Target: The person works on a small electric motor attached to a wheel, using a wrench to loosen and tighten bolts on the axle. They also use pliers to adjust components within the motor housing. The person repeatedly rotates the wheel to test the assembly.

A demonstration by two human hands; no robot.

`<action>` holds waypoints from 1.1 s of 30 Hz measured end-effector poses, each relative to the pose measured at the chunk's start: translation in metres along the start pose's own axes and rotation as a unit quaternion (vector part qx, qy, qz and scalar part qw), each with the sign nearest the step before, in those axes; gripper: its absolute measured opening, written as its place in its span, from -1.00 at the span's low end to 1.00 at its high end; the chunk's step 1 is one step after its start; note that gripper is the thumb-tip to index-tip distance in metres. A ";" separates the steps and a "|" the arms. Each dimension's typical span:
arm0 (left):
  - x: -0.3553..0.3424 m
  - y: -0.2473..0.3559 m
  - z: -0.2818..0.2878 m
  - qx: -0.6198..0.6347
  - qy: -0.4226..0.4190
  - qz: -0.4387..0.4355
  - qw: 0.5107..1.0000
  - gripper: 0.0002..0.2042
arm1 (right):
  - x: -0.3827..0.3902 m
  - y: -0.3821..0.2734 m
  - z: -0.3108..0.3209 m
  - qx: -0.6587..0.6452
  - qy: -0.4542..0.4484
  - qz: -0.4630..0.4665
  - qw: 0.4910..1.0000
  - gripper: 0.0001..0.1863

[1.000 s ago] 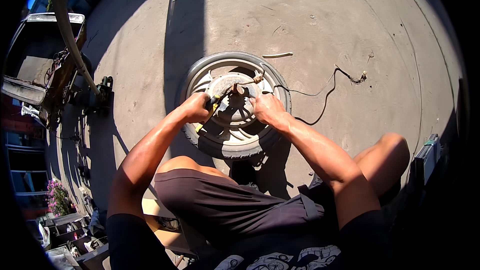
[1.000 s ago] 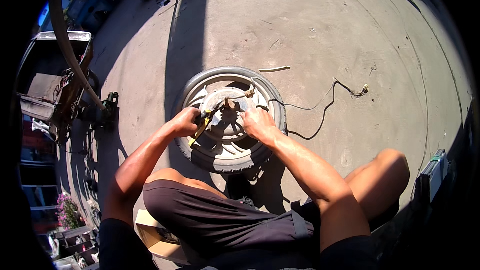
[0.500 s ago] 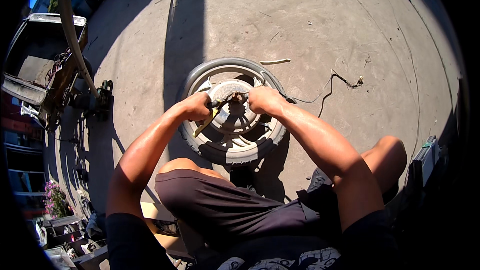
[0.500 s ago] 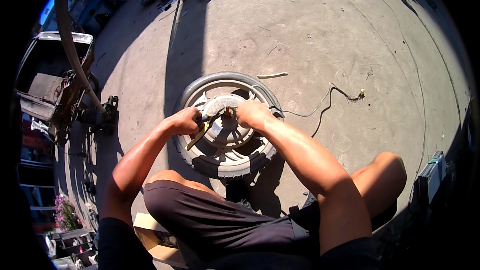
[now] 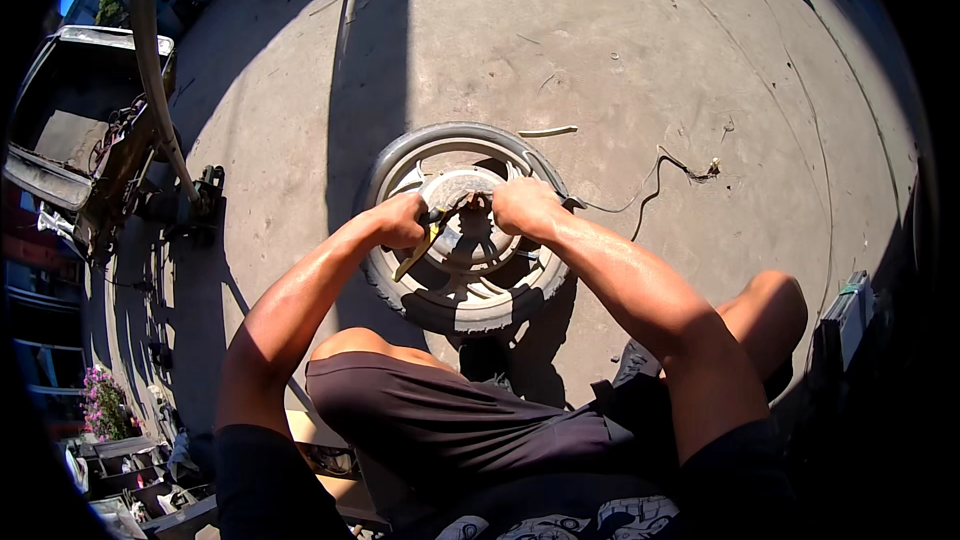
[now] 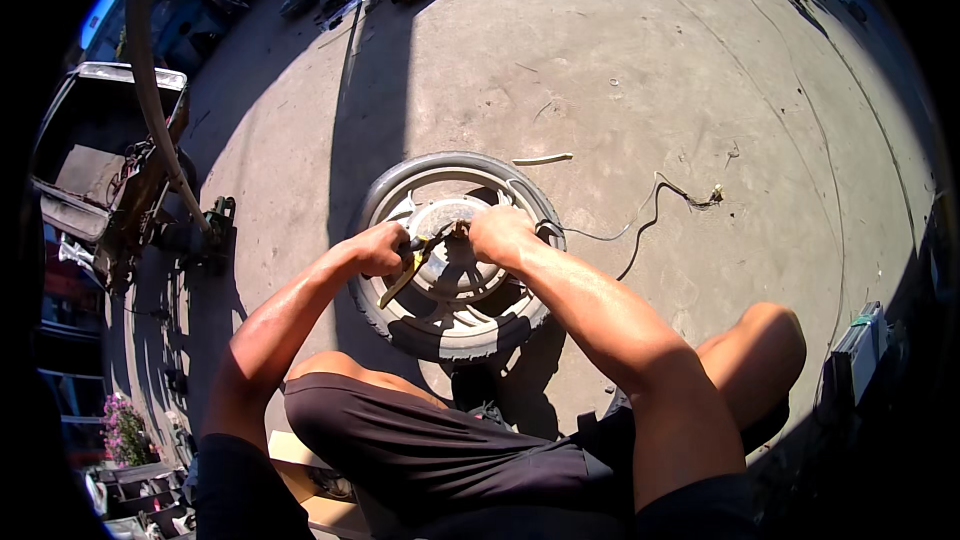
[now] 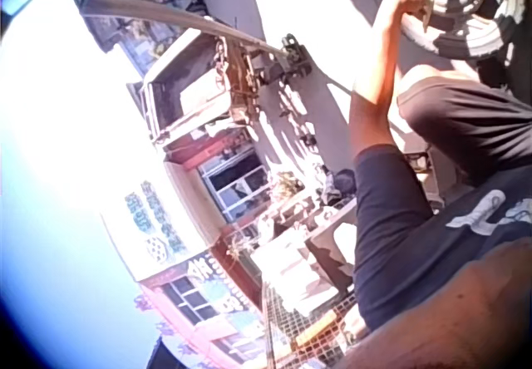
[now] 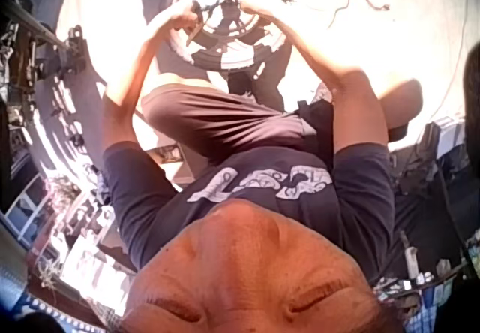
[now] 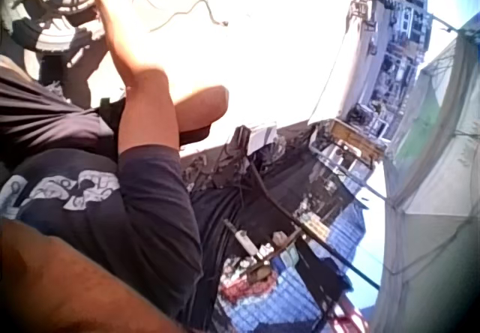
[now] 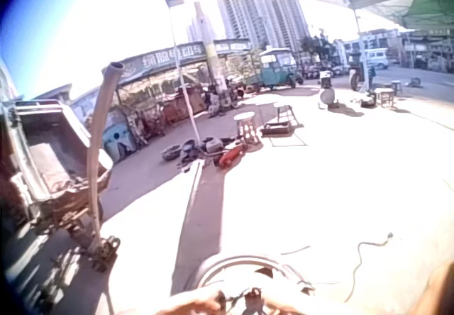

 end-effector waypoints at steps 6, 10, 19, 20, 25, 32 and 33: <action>-0.004 -0.006 -0.011 -0.032 0.030 -0.021 0.999 -0.74 | 0.006 0.011 -0.013 -0.067 -0.002 -0.049 0.997 -0.72; 0.000 -0.006 -0.014 0.003 0.051 -0.017 0.999 -0.77 | 0.015 0.007 -0.021 -0.069 0.086 0.011 0.994 -0.71; 0.004 0.003 -0.019 -0.067 0.059 -0.051 0.995 -0.80 | 0.010 -0.009 -0.003 0.015 0.008 -0.015 1.000 -0.72; 0.005 0.003 -0.017 -0.071 0.067 -0.060 0.993 -0.79 | 0.009 -0.009 0.001 0.013 -0.003 -0.029 0.999 -0.72; 0.007 0.008 -0.027 -0.067 0.048 -0.081 0.993 -0.78 | 0.012 -0.004 -0.007 0.004 -0.046 -0.035 0.998 -0.71; 0.005 0.007 -0.026 -0.071 0.057 -0.072 0.993 -0.77 | 0.024 0.021 -0.039 -0.137 0.104 -0.019 0.985 -0.67; 0.005 0.003 -0.029 -0.062 0.054 -0.067 0.994 -0.76 | 0.031 0.019 -0.050 -0.137 0.103 -0.034 0.985 -0.68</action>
Point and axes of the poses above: each hand's wrist, its own x-axis away from the middle knuckle, its own z-axis out of the back of the hand, y = z × x, the point moved 10 cm from there along -x, towards the middle knuckle, and after that the axes turned 8 degrees about -y, right-handed, at the moved point
